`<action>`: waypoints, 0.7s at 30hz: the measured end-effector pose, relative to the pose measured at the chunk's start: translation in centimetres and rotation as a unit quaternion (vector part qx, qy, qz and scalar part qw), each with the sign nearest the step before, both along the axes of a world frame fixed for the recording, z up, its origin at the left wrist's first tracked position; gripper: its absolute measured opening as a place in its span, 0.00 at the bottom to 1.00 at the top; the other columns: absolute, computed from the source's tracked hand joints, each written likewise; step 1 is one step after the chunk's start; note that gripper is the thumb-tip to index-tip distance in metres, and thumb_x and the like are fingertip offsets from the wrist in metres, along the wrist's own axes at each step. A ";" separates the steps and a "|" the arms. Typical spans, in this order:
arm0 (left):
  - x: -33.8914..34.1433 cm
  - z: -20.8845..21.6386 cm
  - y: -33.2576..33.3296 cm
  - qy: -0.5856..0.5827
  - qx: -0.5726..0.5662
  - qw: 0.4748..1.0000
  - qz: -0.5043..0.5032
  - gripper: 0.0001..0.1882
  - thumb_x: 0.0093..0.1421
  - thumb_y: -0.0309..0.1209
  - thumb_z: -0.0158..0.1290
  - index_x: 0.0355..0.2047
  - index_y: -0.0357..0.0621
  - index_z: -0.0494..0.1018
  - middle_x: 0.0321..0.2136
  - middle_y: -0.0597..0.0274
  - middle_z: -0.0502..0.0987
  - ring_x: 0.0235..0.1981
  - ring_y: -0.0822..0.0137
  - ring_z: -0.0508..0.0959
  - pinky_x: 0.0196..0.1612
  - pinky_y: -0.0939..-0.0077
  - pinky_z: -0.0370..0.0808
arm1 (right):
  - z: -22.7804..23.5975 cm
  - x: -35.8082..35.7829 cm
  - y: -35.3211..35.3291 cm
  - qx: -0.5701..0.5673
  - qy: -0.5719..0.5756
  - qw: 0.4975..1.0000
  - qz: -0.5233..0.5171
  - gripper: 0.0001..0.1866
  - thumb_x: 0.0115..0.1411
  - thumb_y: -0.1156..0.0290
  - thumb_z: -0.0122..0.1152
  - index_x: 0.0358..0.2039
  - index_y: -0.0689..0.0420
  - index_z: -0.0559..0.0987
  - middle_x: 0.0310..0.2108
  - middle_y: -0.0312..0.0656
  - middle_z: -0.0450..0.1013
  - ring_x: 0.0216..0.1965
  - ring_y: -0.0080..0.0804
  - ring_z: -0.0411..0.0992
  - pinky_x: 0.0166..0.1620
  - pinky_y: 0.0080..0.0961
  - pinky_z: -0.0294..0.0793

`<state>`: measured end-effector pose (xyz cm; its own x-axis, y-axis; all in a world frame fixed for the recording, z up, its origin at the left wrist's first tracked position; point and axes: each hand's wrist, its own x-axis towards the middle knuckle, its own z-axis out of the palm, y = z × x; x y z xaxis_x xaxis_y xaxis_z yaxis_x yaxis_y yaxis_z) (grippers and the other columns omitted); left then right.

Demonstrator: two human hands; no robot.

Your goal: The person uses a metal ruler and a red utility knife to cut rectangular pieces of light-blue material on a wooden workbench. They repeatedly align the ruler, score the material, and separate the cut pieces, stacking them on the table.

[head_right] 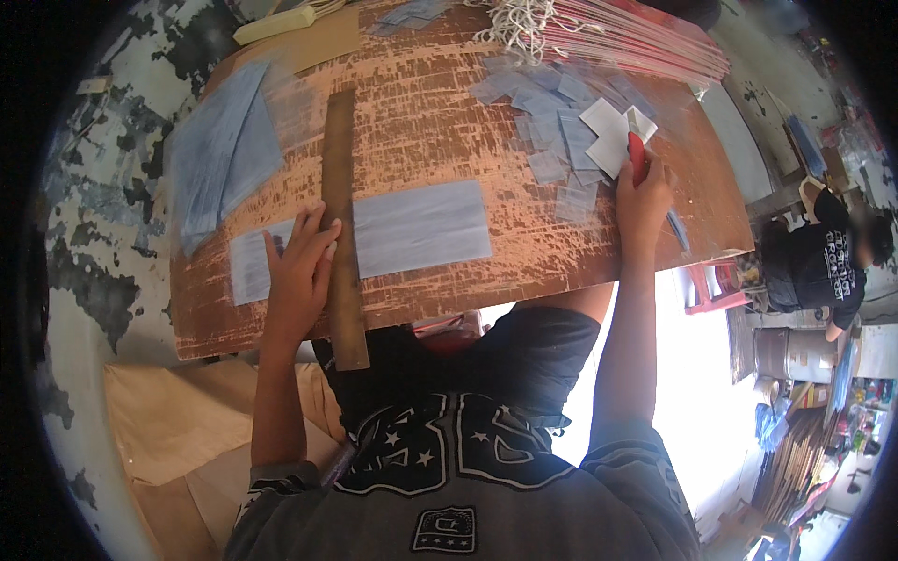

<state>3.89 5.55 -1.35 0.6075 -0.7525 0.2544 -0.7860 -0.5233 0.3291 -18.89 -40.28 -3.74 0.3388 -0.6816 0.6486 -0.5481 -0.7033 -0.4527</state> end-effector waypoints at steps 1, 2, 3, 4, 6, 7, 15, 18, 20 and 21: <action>-0.1 -0.1 0.1 -0.002 -0.008 1.000 -0.002 0.19 0.78 0.33 0.49 0.66 0.55 0.77 0.75 0.57 0.68 0.79 0.51 0.61 0.78 0.25 0.35 | 0.0 0.1 0.1 0.001 -0.001 1.000 0.003 0.20 0.66 0.66 0.68 0.54 0.64 0.82 0.45 0.61 0.81 0.50 0.61 0.78 0.55 0.52 0.77; -0.1 -0.2 0.2 -0.005 -0.017 1.000 -0.004 0.19 0.78 0.32 0.49 0.66 0.55 0.78 0.75 0.56 0.69 0.78 0.51 0.62 0.78 0.24 0.36 | 0.0 0.1 0.1 0.000 0.000 1.000 0.000 0.19 0.66 0.66 0.68 0.54 0.64 0.82 0.45 0.61 0.81 0.50 0.61 0.77 0.55 0.51 0.77; 0.0 -0.3 0.2 -0.005 -0.018 1.000 -0.006 0.19 0.78 0.32 0.49 0.66 0.55 0.77 0.75 0.56 0.69 0.78 0.51 0.62 0.78 0.23 0.36 | 0.1 0.1 0.2 0.001 0.000 1.000 -0.002 0.19 0.66 0.66 0.68 0.54 0.64 0.82 0.45 0.61 0.81 0.50 0.61 0.78 0.54 0.51 0.77; 0.0 -0.4 0.3 -0.007 -0.019 1.000 -0.006 0.19 0.78 0.32 0.49 0.66 0.55 0.77 0.75 0.56 0.68 0.79 0.51 0.62 0.78 0.23 0.36 | 0.2 0.2 0.3 0.002 -0.001 1.000 -0.001 0.19 0.66 0.66 0.68 0.54 0.64 0.82 0.45 0.61 0.81 0.50 0.61 0.78 0.54 0.51 0.77; 0.0 -0.6 0.4 -0.009 -0.020 1.000 -0.006 0.19 0.78 0.32 0.49 0.66 0.55 0.77 0.75 0.56 0.68 0.79 0.51 0.62 0.78 0.23 0.37 | 0.1 0.2 0.3 0.009 0.000 1.000 -0.004 0.19 0.67 0.66 0.68 0.54 0.64 0.82 0.45 0.61 0.81 0.50 0.61 0.78 0.54 0.51 0.77; 0.1 -0.6 0.4 -0.010 -0.019 1.000 -0.006 0.19 0.78 0.32 0.49 0.66 0.55 0.77 0.75 0.56 0.68 0.79 0.51 0.62 0.78 0.23 0.37 | 0.0 0.2 0.2 0.016 0.000 1.000 -0.006 0.19 0.67 0.66 0.68 0.54 0.64 0.83 0.45 0.61 0.81 0.50 0.61 0.78 0.54 0.50 0.77; -0.1 -0.3 0.3 -0.003 -0.032 0.999 -0.013 0.18 0.78 0.33 0.50 0.65 0.53 0.78 0.75 0.56 0.68 0.79 0.50 0.62 0.78 0.25 0.41 | -0.1 -0.2 -0.3 -0.010 0.013 1.000 -0.010 0.19 0.68 0.64 0.68 0.52 0.65 0.83 0.46 0.61 0.81 0.48 0.62 0.79 0.53 0.50 0.78; -0.1 -0.2 0.4 0.002 -0.030 1.000 -0.007 0.18 0.78 0.33 0.49 0.65 0.53 0.78 0.75 0.57 0.68 0.79 0.51 0.61 0.79 0.28 0.41 | 0.1 0.3 0.3 0.015 0.006 1.000 -0.011 0.19 0.68 0.64 0.69 0.52 0.64 0.83 0.45 0.61 0.81 0.48 0.61 0.80 0.52 0.49 0.79; -0.2 -0.1 0.3 0.011 -0.026 1.000 -0.003 0.18 0.79 0.34 0.48 0.65 0.53 0.78 0.75 0.57 0.68 0.80 0.51 0.60 0.80 0.31 0.39 | 0.2 0.3 0.3 0.022 0.006 1.000 -0.012 0.19 0.68 0.64 0.69 0.52 0.64 0.83 0.45 0.61 0.81 0.47 0.60 0.81 0.52 0.49 0.79; -0.2 0.0 0.2 0.011 -0.029 1.000 -0.003 0.18 0.79 0.34 0.48 0.65 0.53 0.78 0.75 0.57 0.68 0.80 0.51 0.60 0.79 0.31 0.39 | 0.3 0.1 0.3 0.024 0.010 1.000 -0.014 0.19 0.68 0.64 0.69 0.53 0.64 0.83 0.46 0.61 0.81 0.47 0.60 0.81 0.52 0.49 0.79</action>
<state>3.67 5.75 -1.36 0.6085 -0.7412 0.2833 -0.7815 -0.4977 0.3763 -18.76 -39.96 -3.40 0.3313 -0.7207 0.6090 -0.5765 -0.6655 -0.4740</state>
